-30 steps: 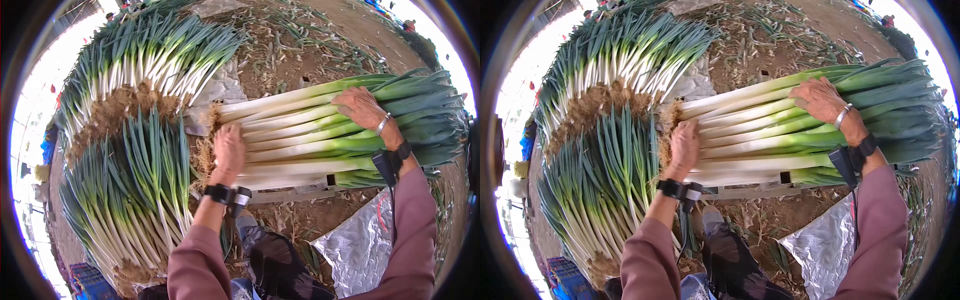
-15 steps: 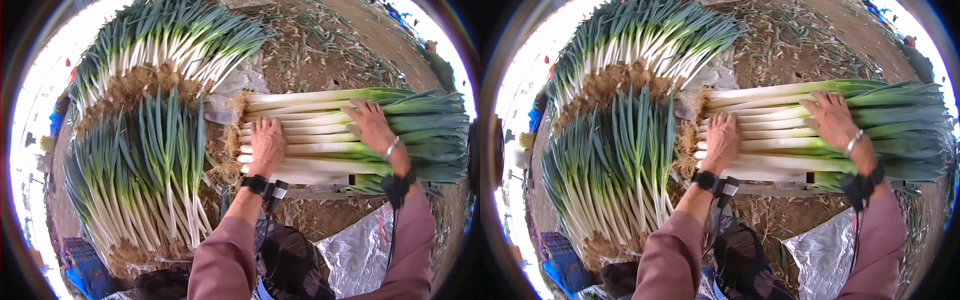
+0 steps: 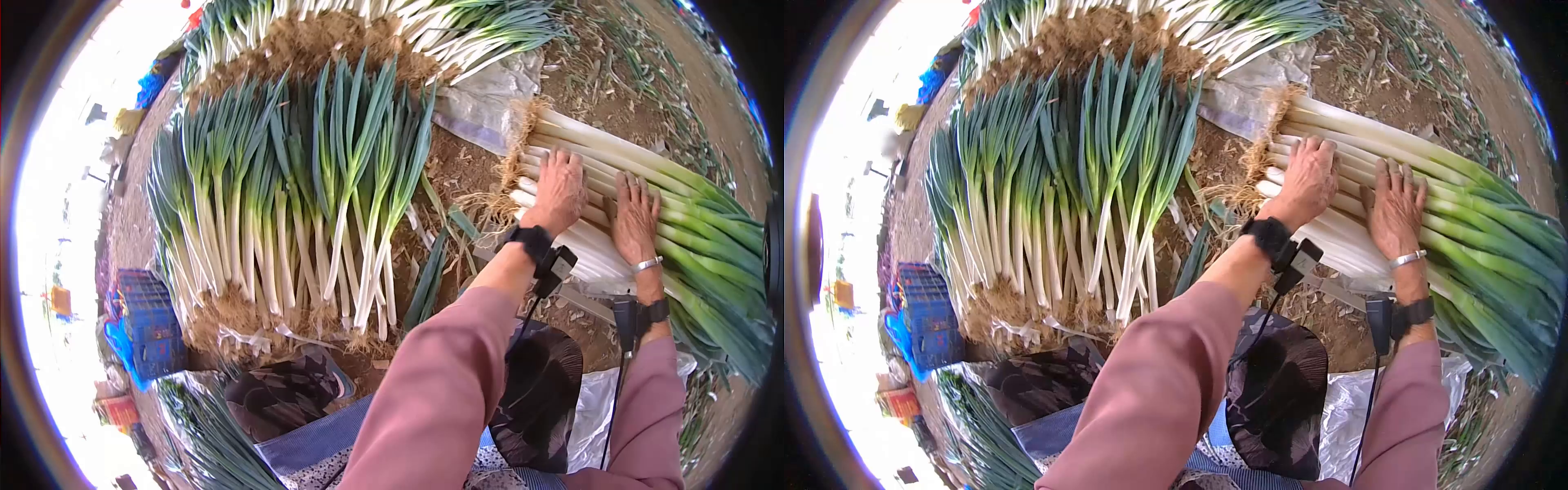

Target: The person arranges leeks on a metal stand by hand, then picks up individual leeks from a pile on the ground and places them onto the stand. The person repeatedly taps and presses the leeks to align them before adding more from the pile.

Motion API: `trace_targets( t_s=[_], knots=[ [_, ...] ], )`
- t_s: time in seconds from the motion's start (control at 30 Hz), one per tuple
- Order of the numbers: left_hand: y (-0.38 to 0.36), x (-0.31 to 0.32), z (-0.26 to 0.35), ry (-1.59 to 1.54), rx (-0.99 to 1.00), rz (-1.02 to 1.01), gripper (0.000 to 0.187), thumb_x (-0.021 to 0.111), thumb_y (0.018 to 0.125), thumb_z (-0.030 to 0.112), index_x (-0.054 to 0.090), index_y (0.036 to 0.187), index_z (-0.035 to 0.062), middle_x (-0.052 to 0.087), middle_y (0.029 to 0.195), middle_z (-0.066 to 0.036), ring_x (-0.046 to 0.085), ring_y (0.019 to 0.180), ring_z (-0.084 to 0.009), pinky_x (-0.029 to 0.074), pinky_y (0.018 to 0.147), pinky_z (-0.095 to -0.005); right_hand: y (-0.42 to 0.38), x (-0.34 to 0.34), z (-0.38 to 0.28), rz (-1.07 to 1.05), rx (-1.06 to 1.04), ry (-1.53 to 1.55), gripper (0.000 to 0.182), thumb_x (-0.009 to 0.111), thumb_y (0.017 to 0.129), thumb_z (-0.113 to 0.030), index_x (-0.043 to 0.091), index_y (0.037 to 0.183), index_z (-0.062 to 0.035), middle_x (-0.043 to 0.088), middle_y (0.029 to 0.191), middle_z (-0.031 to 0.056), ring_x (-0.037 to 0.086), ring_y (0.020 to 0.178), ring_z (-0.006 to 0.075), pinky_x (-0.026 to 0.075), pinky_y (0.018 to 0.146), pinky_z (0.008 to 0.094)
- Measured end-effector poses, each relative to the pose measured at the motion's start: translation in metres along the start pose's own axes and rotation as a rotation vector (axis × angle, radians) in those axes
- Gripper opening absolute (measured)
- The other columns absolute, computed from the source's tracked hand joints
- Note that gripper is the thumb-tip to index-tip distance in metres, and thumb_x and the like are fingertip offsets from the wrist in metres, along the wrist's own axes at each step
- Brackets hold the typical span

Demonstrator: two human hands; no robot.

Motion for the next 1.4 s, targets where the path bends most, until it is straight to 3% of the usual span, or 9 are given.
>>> trace_targets(
  t_s=[0.2,0.3,0.37,0.5,0.6,1.1,1.17,1.23,1.4],
  knots=[
    [-0.098,-0.152,-0.064,-0.547,-0.272,0.197,0.036,0.056,0.089,-0.001,0.057,0.123,0.0089,0.058,0.124,-0.013,0.056,0.114,-0.0212,0.047,0.097,-0.0317,0.000,0.000,0.000,-0.025,0.006,-0.088,0.055,0.041,0.097,-0.040,0.034,0.142,-0.0093,0.039,0.143,0.0143,0.031,0.135,0.0313,0.017,0.112,0.0528],
    [-0.171,-0.182,-0.175,-0.609,-0.369,0.420,0.023,0.056,0.093,0.012,0.059,0.111,-0.0033,0.063,0.109,-0.014,0.063,0.097,-0.0186,0.052,0.085,-0.0300,0.004,0.001,-0.005,-0.047,0.014,-0.121,0.055,0.041,0.097,-0.040,0.033,0.143,-0.0105,0.040,0.143,0.0132,0.032,0.135,0.0313,0.018,0.111,0.0523],
    [-0.266,-0.209,-0.277,-0.269,-0.840,0.452,0.026,0.059,0.087,0.017,0.063,0.104,-0.0021,0.064,0.090,-0.007,0.059,0.075,-0.0135,0.049,0.067,-0.0258,0.001,0.020,0.016,0.040,-0.028,-0.159,0.054,0.042,0.097,-0.040,0.033,0.143,-0.0115,0.041,0.142,0.0121,0.034,0.133,0.0307,0.021,0.110,0.0518],
    [-0.362,-0.191,-0.368,-0.086,-1.046,0.387,0.025,0.062,0.085,0.019,0.065,0.100,-0.0012,0.065,0.082,-0.008,0.061,0.074,-0.0170,0.049,0.067,-0.0297,0.000,0.021,0.022,0.056,-0.078,-0.187,0.052,0.040,0.099,-0.037,0.032,0.144,-0.0129,0.041,0.142,0.0128,0.035,0.132,0.0306,0.023,0.108,0.0503],
    [-0.354,-0.168,-0.356,0.039,-0.911,0.369,0.024,0.059,0.085,0.024,0.065,0.091,0.0020,0.066,0.085,-0.022,0.064,0.080,-0.0375,0.049,0.071,-0.0426,0.001,0.024,0.031,-0.005,-0.061,-0.175,0.052,0.036,0.100,-0.036,0.029,0.147,-0.0140,0.038,0.144,0.0174,0.033,0.133,0.0346,0.019,0.112,0.0467],
    [-0.273,-0.151,-0.332,0.170,-1.075,0.021,0.038,0.059,0.076,0.014,0.053,0.110,-0.0012,0.063,0.096,-0.027,0.059,0.097,-0.0456,0.047,0.080,-0.0487,-0.003,0.010,0.015,0.046,-0.051,-0.157,0.051,0.042,0.098,-0.027,0.031,0.145,-0.0128,0.041,0.141,0.0127,0.035,0.132,0.0287,0.020,0.111,0.0468],
    [-0.263,-0.174,-0.308,0.181,-0.993,0.125,0.033,0.061,0.079,0.019,0.054,0.104,-0.0027,0.064,0.087,-0.023,0.062,0.088,-0.0422,0.047,0.076,-0.0479,-0.003,0.006,0.011,0.036,-0.015,-0.142,0.051,0.043,0.097,-0.028,0.031,0.145,-0.0127,0.041,0.141,0.0123,0.035,0.132,0.0284,0.020,0.111,0.0472],
    [-0.252,-0.187,-0.278,-0.581,-1.025,0.085,0.031,0.060,0.089,0.027,0.056,0.103,0.0000,0.055,0.069,-0.005,0.051,0.053,-0.0136,0.042,0.047,-0.0307,-0.002,0.006,0.007,0.039,-0.010,-0.132,0.052,0.044,0.096,-0.029,0.033,0.144,-0.0122,0.042,0.139,0.0119,0.036,0.131,0.0282,0.020,0.111,0.0486],
    [-0.217,-0.253,-0.152,-1.212,-0.993,0.145,0.031,0.047,0.099,0.023,0.052,0.113,-0.0033,0.051,0.063,-0.003,0.043,0.042,-0.0090,0.035,0.037,-0.0238,0.000,-0.010,-0.007,-0.075,0.087,-0.028,0.054,0.041,0.096,-0.038,0.035,0.143,-0.0114,0.039,0.144,0.0127,0.033,0.134,0.0312,0.014,0.114,0.0510]
  ],
)
Point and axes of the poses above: each hand's wrist, its own y-axis towards the middle knuckle, its own x-axis out of the palm, z = x × y, the point moved 5 cm from there along y, towards the middle knuckle
